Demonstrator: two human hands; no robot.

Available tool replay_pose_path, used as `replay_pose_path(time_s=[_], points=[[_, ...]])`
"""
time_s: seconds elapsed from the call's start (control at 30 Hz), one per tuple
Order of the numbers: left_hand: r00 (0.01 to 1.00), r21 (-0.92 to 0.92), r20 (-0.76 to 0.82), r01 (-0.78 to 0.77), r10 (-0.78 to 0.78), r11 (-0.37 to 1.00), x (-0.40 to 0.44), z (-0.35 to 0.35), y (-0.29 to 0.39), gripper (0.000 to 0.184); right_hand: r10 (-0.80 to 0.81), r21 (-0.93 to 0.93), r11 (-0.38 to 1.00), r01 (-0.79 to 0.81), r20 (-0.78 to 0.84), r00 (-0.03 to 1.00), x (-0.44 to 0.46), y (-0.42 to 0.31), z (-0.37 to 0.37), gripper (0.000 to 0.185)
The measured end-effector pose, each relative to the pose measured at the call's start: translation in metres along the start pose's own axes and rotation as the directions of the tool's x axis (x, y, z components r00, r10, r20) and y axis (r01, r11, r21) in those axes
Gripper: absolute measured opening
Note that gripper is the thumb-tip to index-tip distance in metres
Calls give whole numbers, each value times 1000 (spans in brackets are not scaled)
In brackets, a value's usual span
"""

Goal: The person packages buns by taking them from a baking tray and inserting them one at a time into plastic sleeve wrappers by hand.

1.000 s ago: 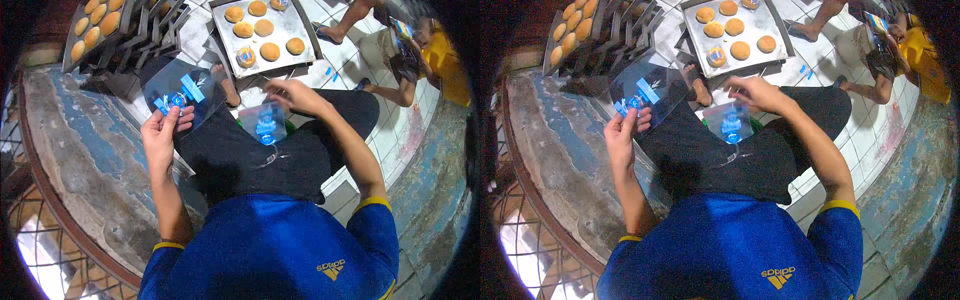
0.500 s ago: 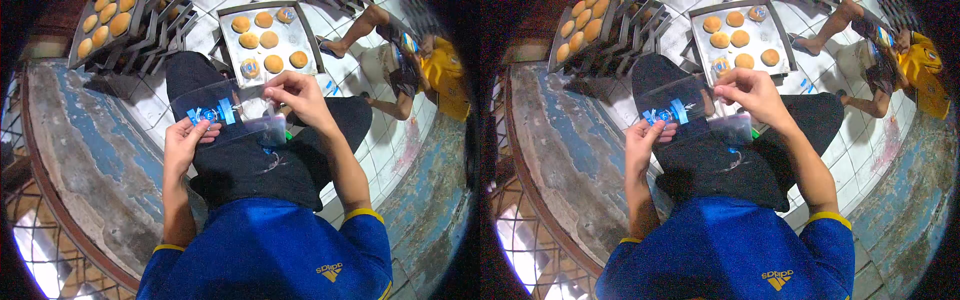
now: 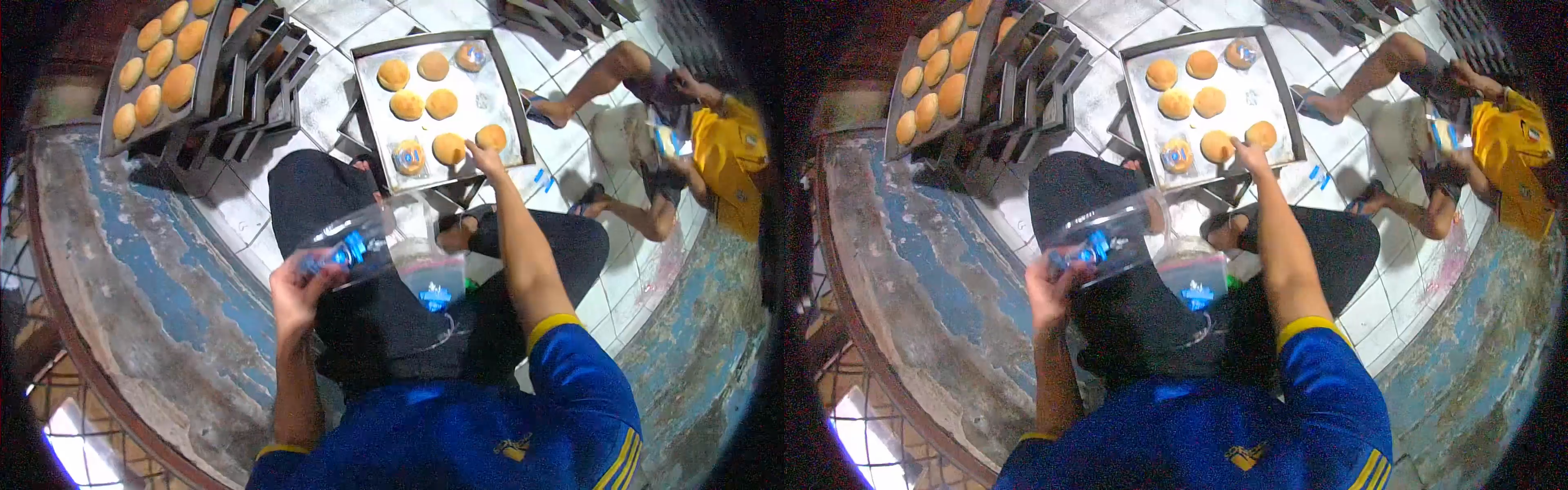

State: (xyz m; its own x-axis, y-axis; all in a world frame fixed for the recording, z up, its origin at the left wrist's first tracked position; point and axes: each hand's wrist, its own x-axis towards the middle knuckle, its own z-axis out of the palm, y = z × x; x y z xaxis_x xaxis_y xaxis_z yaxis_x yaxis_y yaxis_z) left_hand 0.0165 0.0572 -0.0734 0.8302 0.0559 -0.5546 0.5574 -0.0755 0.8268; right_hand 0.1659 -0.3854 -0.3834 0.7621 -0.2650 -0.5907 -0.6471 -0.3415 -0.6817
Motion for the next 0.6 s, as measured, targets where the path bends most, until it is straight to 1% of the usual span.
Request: replay_pose_path(time_s=[0.03,0.07,0.13,0.17,0.2,0.23,0.27,0.3,0.33,0.37,0.4,0.43,0.47,0.53,0.57,0.6], points=[[999,-14,-16,-31,30,999,0,2,1,28,-39,43,998,46,-157,987,33,39,20,64],[999,-9,-25,-32,32,999,0,1,0,28,29,-29,999,-35,-199,980,74,80,40,63],[998,-33,-5,-70,70,997,3,1,-1,24,42,-149,984,-98,-340,940,43,43,73,67],[999,-101,-4,-33,33,994,3,4,4,22,-73,-97,995,38,-383,921,25,25,85,61],[999,-100,-5,-42,42,994,5,5,5,22,-185,-54,982,179,-432,883,8,7,95,57],[999,-122,3,-35,36,992,6,5,6,23,-152,48,981,188,-414,897,-7,-11,104,54],[999,-143,10,-30,31,989,7,6,7,25,-242,-29,967,251,-399,884,-11,-16,107,57],[999,-140,3,-38,39,989,7,7,12,25,-299,21,940,340,-428,853,-19,-27,112,57],[999,-149,-20,37,-40,988,4,12,20,26,-348,70,903,423,-457,819,-31,-41,111,56],[992,-160,-43,112,-120,981,2,14,26,27,-228,327,892,313,-271,935,-47,-61,97,57],[992,-155,-52,109,-118,982,1,12,25,27,-139,538,831,141,-44,989,-69,-91,76,58],[996,-147,-29,75,-80,986,2,11,21,28,-147,643,764,50,98,984,-96,-119,58,55],[999,-141,-2,39,-40,989,2,11,21,29,-306,737,673,61,203,930,-126,-141,38,57],[999,-161,1,35,-35,986,-1,12,25,31,-469,735,676,54,373,801,-188,-182,-3,59],[999,-173,5,38,-38,984,-1,12,26,31,-473,731,679,67,365,802,-212,-191,-18,59],[999,-188,6,40,-40,981,-1,13,26,30,-512,744,665,64,392,764,-234,-196,-31,61]])
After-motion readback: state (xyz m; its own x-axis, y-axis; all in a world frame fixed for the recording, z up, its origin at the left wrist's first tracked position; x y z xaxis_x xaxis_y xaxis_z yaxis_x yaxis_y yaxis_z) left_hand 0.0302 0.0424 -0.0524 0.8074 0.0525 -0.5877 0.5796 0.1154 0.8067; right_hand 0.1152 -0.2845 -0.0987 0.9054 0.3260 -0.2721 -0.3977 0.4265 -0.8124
